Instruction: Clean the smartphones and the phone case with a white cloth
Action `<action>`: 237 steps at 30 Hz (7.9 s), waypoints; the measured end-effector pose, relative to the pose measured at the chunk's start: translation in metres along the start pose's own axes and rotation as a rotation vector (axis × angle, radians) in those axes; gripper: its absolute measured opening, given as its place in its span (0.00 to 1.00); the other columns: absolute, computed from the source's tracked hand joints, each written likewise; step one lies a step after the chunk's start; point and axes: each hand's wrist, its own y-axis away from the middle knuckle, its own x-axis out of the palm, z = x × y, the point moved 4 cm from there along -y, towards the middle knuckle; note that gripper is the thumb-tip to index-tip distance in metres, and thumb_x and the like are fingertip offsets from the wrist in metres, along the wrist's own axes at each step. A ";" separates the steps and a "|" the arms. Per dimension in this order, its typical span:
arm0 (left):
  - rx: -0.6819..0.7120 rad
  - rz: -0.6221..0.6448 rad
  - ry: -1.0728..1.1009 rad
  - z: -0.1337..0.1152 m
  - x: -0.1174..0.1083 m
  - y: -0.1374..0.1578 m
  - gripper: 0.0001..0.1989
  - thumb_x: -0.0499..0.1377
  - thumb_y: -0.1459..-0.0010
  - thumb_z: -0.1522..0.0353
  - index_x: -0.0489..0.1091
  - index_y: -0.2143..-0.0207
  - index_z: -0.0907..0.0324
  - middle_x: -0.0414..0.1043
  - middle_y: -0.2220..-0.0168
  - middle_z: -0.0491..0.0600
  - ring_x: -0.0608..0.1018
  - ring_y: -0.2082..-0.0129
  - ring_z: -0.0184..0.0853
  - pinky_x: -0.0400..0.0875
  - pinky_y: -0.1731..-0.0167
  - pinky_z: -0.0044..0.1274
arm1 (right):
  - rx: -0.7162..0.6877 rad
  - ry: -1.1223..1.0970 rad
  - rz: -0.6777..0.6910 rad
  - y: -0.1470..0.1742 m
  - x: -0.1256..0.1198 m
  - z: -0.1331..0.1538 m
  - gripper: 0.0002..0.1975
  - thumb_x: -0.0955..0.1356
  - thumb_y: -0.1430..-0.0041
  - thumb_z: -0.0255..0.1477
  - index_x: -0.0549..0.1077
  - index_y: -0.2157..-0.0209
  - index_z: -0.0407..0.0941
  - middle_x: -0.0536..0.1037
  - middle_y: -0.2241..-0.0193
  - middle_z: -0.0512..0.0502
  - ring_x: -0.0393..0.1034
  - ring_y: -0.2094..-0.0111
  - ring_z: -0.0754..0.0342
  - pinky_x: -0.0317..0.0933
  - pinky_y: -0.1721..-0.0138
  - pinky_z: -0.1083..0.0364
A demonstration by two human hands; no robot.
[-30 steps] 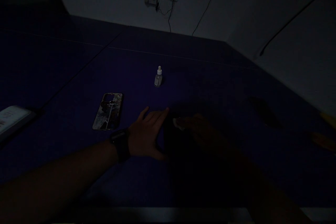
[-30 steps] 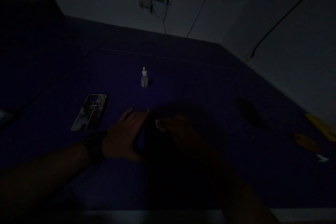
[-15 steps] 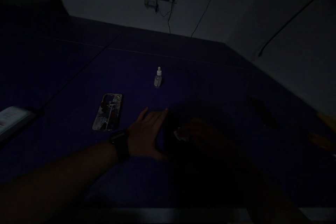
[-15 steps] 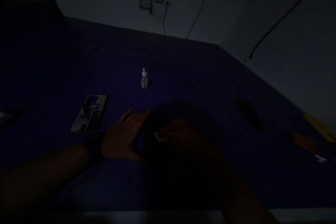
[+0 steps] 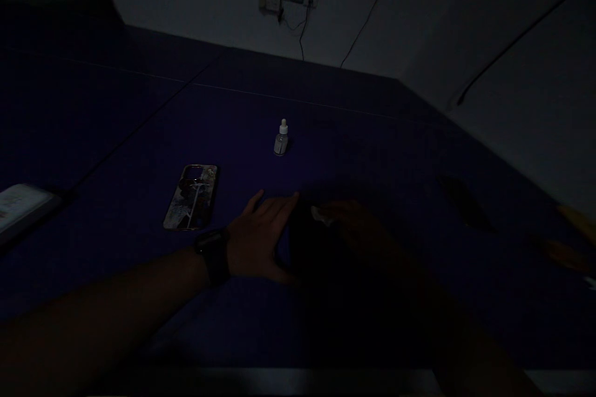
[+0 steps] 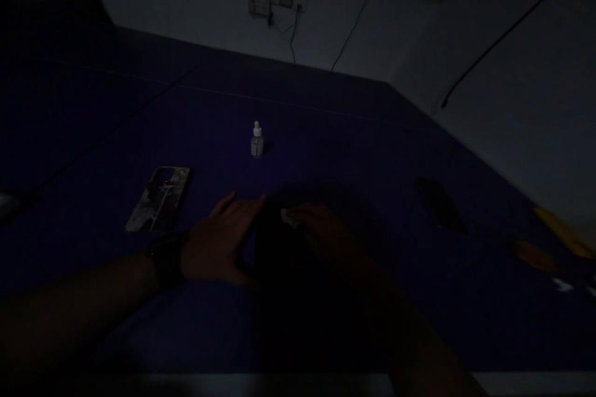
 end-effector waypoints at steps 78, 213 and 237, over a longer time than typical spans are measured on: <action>0.018 0.011 -0.075 0.002 0.002 0.002 0.75 0.64 0.61 0.36 0.26 0.29 0.67 0.53 0.33 0.73 0.60 0.33 0.61 0.38 0.34 0.54 | -0.162 -0.041 0.014 -0.016 0.020 0.030 0.14 0.63 0.32 0.23 0.77 0.52 0.47 0.81 0.53 0.41 0.74 0.50 0.48 0.66 0.46 0.43; 0.031 0.029 -0.107 0.002 0.002 0.002 0.71 0.62 0.59 0.34 0.30 0.28 0.63 0.56 0.33 0.70 0.61 0.34 0.59 0.36 0.34 0.55 | -0.208 0.000 0.085 -0.013 0.017 0.037 0.15 0.63 0.33 0.20 0.76 0.50 0.42 0.80 0.51 0.39 0.73 0.50 0.48 0.65 0.48 0.46; 0.033 0.025 -0.097 0.002 0.002 0.003 0.67 0.62 0.55 0.37 0.31 0.28 0.63 0.54 0.32 0.70 0.60 0.33 0.59 0.37 0.35 0.56 | -0.189 -0.080 0.179 -0.008 0.005 0.028 0.12 0.65 0.34 0.23 0.79 0.55 0.47 0.82 0.56 0.45 0.74 0.52 0.50 0.65 0.47 0.47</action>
